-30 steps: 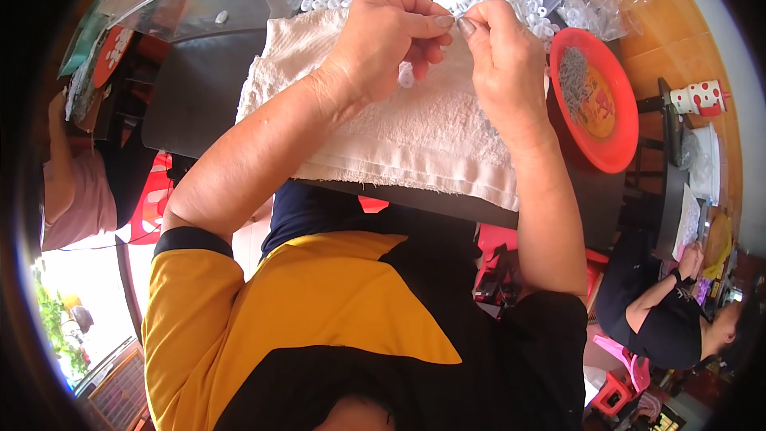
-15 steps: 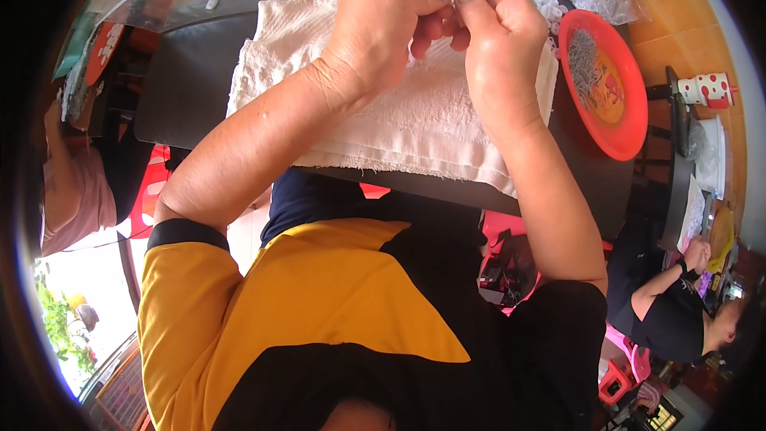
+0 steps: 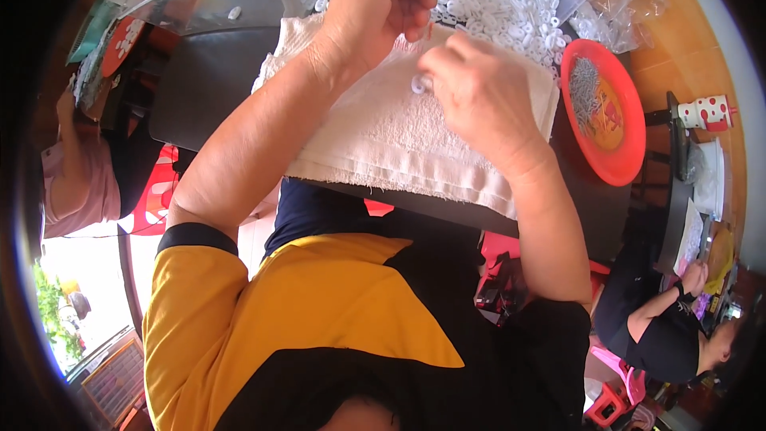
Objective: Inspecting small white plastic components by hand on a workstation towel.
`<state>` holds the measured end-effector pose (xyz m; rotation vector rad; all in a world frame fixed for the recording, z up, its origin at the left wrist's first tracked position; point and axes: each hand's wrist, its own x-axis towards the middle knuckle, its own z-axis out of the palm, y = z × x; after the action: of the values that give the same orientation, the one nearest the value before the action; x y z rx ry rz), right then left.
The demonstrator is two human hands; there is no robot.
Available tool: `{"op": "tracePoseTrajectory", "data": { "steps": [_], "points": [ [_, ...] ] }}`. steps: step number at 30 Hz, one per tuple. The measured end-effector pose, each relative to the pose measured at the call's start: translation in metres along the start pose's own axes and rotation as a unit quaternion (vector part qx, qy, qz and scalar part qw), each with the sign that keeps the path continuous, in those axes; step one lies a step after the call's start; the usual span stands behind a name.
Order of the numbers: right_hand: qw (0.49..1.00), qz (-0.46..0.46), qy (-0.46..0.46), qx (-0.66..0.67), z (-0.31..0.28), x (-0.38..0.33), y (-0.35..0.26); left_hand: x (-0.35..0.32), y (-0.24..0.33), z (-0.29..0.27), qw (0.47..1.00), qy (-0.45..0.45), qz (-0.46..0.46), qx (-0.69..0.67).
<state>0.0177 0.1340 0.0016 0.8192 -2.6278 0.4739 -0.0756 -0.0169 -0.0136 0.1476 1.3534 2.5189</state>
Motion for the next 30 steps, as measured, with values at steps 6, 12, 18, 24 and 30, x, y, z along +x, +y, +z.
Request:
{"op": "tracePoseTrajectory", "data": {
  "steps": [6,12,18,24,30],
  "points": [
    [0.996,-0.022,-0.079,0.045,-0.002,-0.003,-0.002,-0.005,0.003,0.003,1.000,-0.002,-0.011,-0.004],
    [0.998,-0.002,-0.030,0.062,0.007,-0.002,-0.003,-0.008,0.004,0.009,1.000,-0.008,0.004,0.006],
    [0.999,0.036,-0.020,0.024,0.010,-0.002,-0.004,-0.009,0.003,0.006,0.999,-0.032,0.003,0.043],
    [0.998,0.068,-0.009,0.017,0.002,-0.004,0.007,-0.008,0.003,0.007,0.999,-0.021,0.012,0.024],
    [0.994,0.098,-0.017,0.052,-0.006,-0.004,0.013,-0.008,0.001,0.008,0.999,-0.026,0.018,0.036]
  ]
}}
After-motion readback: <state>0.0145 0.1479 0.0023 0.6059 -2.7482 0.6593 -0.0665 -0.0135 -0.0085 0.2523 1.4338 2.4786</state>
